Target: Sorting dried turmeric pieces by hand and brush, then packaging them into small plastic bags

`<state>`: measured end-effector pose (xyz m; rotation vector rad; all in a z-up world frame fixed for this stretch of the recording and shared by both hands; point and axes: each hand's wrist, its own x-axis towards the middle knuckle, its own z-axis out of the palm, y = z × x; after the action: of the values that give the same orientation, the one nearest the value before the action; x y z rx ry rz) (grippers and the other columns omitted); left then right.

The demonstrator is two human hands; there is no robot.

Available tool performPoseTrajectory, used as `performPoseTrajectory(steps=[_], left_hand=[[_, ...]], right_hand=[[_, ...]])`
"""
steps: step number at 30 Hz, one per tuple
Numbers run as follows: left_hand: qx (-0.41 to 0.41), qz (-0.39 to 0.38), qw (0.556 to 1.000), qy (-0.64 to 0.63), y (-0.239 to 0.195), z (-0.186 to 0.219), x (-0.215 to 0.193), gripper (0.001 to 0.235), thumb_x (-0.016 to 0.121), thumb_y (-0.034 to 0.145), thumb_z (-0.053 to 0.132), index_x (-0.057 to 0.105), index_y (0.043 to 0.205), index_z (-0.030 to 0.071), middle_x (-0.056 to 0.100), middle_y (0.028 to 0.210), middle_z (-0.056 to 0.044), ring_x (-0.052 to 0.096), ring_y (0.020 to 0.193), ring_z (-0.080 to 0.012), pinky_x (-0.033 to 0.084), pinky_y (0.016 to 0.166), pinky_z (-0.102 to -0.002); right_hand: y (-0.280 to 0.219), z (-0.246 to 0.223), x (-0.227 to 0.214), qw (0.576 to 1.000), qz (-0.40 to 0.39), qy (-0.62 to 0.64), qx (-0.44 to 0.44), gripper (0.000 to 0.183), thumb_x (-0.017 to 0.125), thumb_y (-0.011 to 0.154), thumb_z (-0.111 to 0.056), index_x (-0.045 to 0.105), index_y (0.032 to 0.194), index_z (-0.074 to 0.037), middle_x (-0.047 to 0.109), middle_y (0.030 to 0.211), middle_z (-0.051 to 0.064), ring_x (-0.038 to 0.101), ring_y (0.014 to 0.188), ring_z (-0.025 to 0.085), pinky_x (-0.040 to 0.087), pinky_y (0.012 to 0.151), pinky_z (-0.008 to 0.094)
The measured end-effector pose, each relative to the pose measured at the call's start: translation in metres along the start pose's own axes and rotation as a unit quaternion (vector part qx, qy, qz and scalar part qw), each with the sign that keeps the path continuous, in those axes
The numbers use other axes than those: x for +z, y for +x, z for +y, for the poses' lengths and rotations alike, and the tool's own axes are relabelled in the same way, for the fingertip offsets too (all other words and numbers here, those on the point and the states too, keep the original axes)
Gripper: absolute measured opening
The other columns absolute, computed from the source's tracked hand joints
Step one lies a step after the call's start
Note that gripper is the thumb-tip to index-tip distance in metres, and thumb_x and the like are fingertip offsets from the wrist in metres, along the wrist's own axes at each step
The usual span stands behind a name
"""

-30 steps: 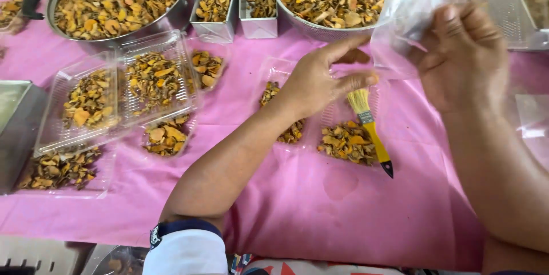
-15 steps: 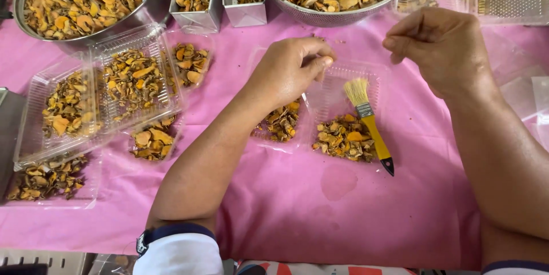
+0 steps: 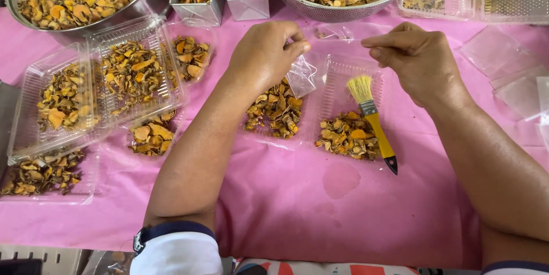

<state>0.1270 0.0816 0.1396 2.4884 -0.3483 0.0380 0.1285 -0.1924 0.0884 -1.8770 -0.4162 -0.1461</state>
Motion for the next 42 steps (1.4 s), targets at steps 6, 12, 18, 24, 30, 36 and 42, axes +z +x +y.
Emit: performPoseTrajectory(steps=[6, 12, 18, 24, 30, 36, 42], left_hand=[[0.063, 0.061, 0.994, 0.059, -0.001, -0.007, 0.003, 0.039, 0.078, 0.091, 0.033, 0.066, 0.120, 0.009, 0.074, 0.113, -0.014, 0.072, 0.099, -0.0306, 0.058, 0.081, -0.046], [0.088, 0.141, 0.952, 0.258, -0.023, 0.027, 0.003, 0.111, 0.100, 0.084, 0.051, 0.027, 0.160, 0.018, 0.021, 0.161, -0.021, 0.032, 0.152, -0.0413, 0.026, 0.120, -0.073], [0.111, 0.063, 0.898, 0.420, -0.039, 0.057, 0.001, 0.119, 0.095, 0.098, 0.044, 0.000, 0.167, 0.027, 0.006, 0.177, -0.010, 0.007, 0.164, -0.0332, 0.004, 0.119, -0.075], [0.211, 0.199, 0.855, 0.430, -0.022, 0.018, 0.045, 0.119, 0.085, 0.080, 0.015, 0.004, 0.167, 0.029, 0.042, 0.169, -0.003, 0.032, 0.160, -0.0299, 0.016, 0.121, -0.075], [0.234, 0.248, 0.853, 0.394, -0.017, 0.006, 0.051, 0.106, 0.077, 0.096, 0.001, 0.006, 0.169, 0.029, 0.059, 0.134, 0.000, 0.055, 0.153, -0.0279, 0.015, 0.126, -0.076], [0.226, 0.262, 0.846, 0.406, -0.018, 0.008, 0.052, 0.101, 0.076, 0.100, 0.001, 0.010, 0.169, 0.030, 0.062, 0.131, -0.002, 0.059, 0.148, -0.0264, 0.016, 0.126, -0.075], [0.218, 0.227, 0.871, 0.379, -0.020, 0.012, 0.047, 0.113, 0.077, 0.085, -0.003, 0.009, 0.169, 0.029, 0.054, 0.122, 0.001, 0.061, 0.133, -0.0213, 0.010, 0.128, -0.073]], right_hand=[[0.000, -0.011, 0.002, 0.996, 0.073, 0.049, 0.035, 0.022, 0.076, 0.100, 0.010, 0.062, 0.111, -0.003, 0.066, 0.084, 0.008, 0.069, 0.076, 0.015, 0.065, 0.077, 0.026], [0.000, -0.004, 0.006, 0.985, 0.062, 0.138, 0.077, 0.016, 0.077, 0.096, 0.004, 0.063, 0.098, -0.004, 0.072, 0.091, 0.010, 0.074, 0.076, 0.018, 0.071, 0.077, 0.029], [-0.006, -0.011, 0.010, 0.974, 0.042, 0.201, 0.094, 0.014, 0.077, 0.090, 0.005, 0.067, 0.095, -0.003, 0.072, 0.098, 0.011, 0.073, 0.078, 0.018, 0.072, 0.079, 0.032], [-0.007, -0.013, 0.011, 0.975, 0.026, 0.203, 0.084, 0.010, 0.074, 0.094, 0.006, 0.068, 0.098, -0.001, 0.070, 0.092, 0.010, 0.071, 0.075, 0.020, 0.070, 0.079, 0.032], [-0.009, -0.019, 0.012, 0.987, 0.034, 0.135, 0.075, 0.013, 0.074, 0.099, 0.006, 0.066, 0.099, -0.004, 0.069, 0.087, 0.008, 0.072, 0.074, 0.018, 0.065, 0.076, 0.026], [-0.008, -0.011, 0.008, 0.994, 0.025, 0.099, 0.027, 0.022, 0.076, 0.097, 0.005, 0.063, 0.100, -0.012, 0.062, 0.100, 0.001, 0.062, 0.090, 0.008, 0.057, 0.085, 0.020], [-0.005, -0.014, 0.006, 0.996, -0.025, 0.084, 0.019, 0.039, 0.060, 0.088, 0.009, 0.068, 0.119, -0.013, 0.055, 0.132, 0.001, 0.052, 0.134, 0.014, 0.046, 0.102, 0.028]])
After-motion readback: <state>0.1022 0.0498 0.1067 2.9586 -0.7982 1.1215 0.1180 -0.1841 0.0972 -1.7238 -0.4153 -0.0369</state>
